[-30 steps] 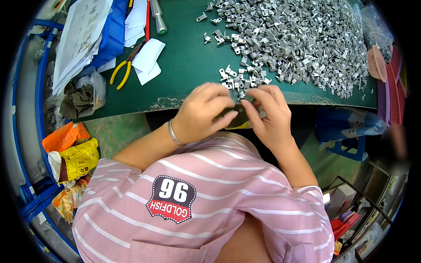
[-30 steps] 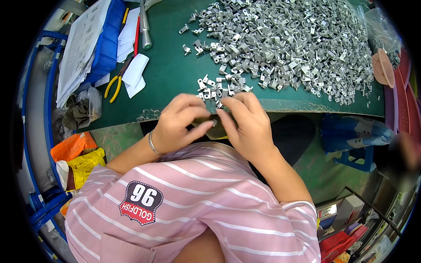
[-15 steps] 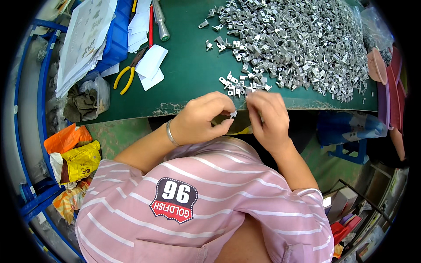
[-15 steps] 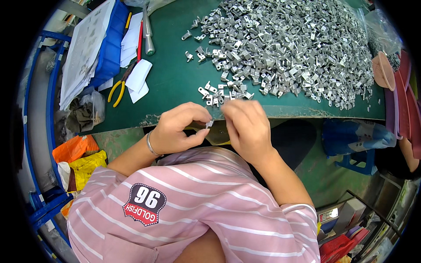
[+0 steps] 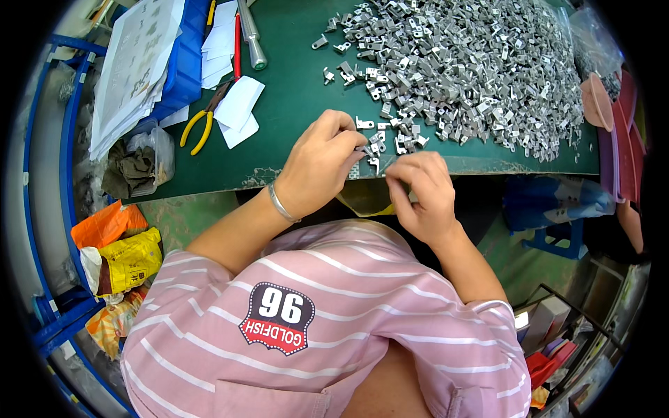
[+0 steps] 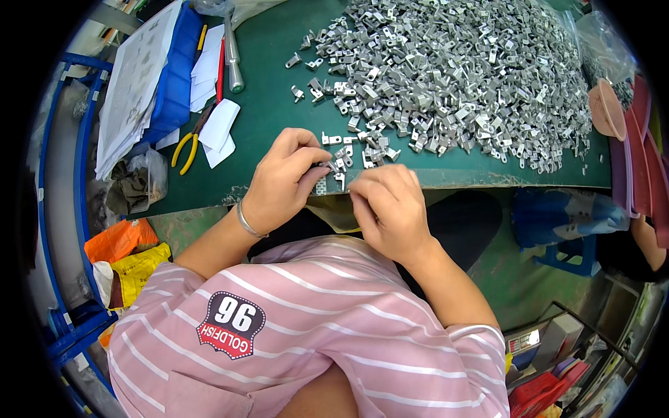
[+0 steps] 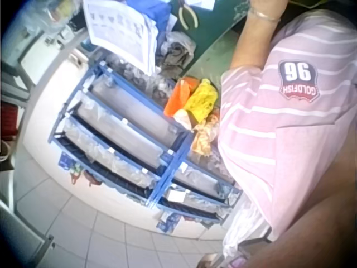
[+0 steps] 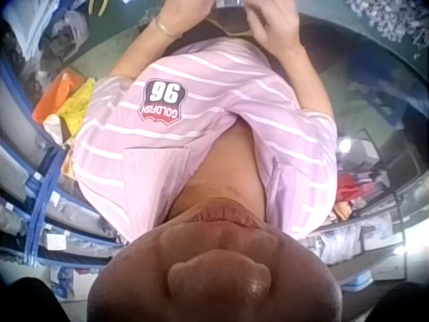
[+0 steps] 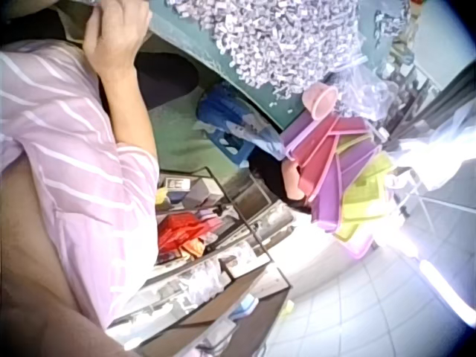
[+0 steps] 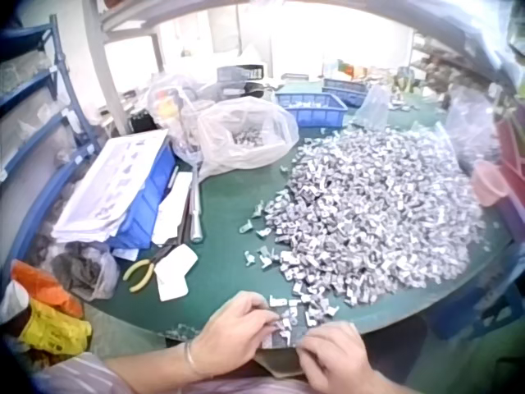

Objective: The person sits at a green workbench and repeatedly picks up small, silver metal components from a large pile. They manipulate the parts with both hands, appearing to join or align them, and then place the finished items back onto the table. The process is continuous and repetitive throughout the clip.

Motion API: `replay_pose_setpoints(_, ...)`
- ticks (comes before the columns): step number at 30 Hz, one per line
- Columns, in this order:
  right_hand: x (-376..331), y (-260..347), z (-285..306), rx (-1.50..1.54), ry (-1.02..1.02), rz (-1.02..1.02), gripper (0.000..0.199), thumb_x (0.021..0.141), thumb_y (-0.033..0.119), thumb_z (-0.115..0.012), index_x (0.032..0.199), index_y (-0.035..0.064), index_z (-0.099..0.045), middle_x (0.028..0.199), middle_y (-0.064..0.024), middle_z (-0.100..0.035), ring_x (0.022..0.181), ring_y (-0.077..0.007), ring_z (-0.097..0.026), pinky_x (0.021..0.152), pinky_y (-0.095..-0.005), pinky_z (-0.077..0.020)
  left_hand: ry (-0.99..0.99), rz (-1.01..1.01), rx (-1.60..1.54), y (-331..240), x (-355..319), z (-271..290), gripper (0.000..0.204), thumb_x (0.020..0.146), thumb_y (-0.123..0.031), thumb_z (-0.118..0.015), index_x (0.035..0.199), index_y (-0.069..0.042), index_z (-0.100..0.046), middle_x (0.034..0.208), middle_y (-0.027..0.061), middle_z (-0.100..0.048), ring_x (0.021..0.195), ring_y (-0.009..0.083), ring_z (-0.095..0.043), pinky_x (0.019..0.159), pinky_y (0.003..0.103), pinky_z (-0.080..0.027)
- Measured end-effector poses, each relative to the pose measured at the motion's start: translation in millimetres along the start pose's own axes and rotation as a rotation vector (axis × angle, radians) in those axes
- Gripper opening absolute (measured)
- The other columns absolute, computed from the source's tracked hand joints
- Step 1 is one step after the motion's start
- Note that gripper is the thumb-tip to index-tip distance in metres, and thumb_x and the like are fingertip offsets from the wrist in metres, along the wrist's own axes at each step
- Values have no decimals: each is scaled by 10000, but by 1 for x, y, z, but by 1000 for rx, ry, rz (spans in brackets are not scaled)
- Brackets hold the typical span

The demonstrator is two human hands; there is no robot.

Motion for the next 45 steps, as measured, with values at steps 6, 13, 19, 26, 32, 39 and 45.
replay_pose_setpoints(6,24,8,-17,-217,-90,-34,215,753,67,-788,943,83,-687,901,-29,-679,833,-242,-599,729,-378,-395,-47,-14,-7,-3,-18,1,256,752,25,-805,980,-9,-695,1045,132,-603,856,266,-636,722,343,-535)
replay_pose_setpoints(13,21,3,-11,-205,-94,124,210,718,29,-752,904,82,-672,897,-11,-675,815,-224,-625,748,-365,-417,-78,8,-68,-3,-24,12,317,757,-3,-824,1041,-23,-685,1065,141,-612,855,267,-629,726,343,-526)
replay_pose_setpoints(19,6,-3,-5,75,64,169,233,713,-22,-738,921,65,-678,935,-55,-688,813,-256,-640,732,-380,-450,-5,43,-8,-4,-8,5,246,809,-78,-802,1009,-14,-674,1027,132,-613,799,251,-624,697,334,-525)
replay_pose_setpoints(26,40,-2,-9,-289,-5,18,156,754,46,-753,857,108,-654,825,-13,-648,850,-243,-604,768,-396,-393,146,143,-13,-3,8,3,144,811,-30,-745,926,-16,-661,903,112,-624,729,247,-641,662,348,-524)
replay_pose_setpoints(32,38,-5,-6,-272,31,13,165,742,44,-744,846,115,-636,820,-5,-632,874,-242,-600,789,-395,-386,113,7,-45,-5,1,6,197,754,0,-761,920,-34,-662,924,109,-628,837,297,-635,747,381,-520)
replay_pose_setpoints(39,6,-8,8,-71,104,174,259,752,21,-748,998,57,-673,1037,-67,-695,963,-288,-632,828,-414,-459,114,-46,-83,-8,-10,10,293,710,7,-810,962,-41,-671,983,109,-638,904,310,-632,779,389,-522)
replay_pose_setpoints(45,7,10,-8,-203,73,119,319,816,153,-768,1117,70,-703,1211,-71,-676,1051,-255,-624,874,-414,-454,-40,-30,-73,-11,-20,3,290,701,2,-829,924,-32,-648,977,124,-637,896,307,-637,759,380,-536)
Point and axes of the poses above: each hand's wrist, its own x-axis towards the middle knuckle, its own z-axis out of the back of the hand, y = z × x, the point moved 2 cm from there along x, towards the middle knuckle
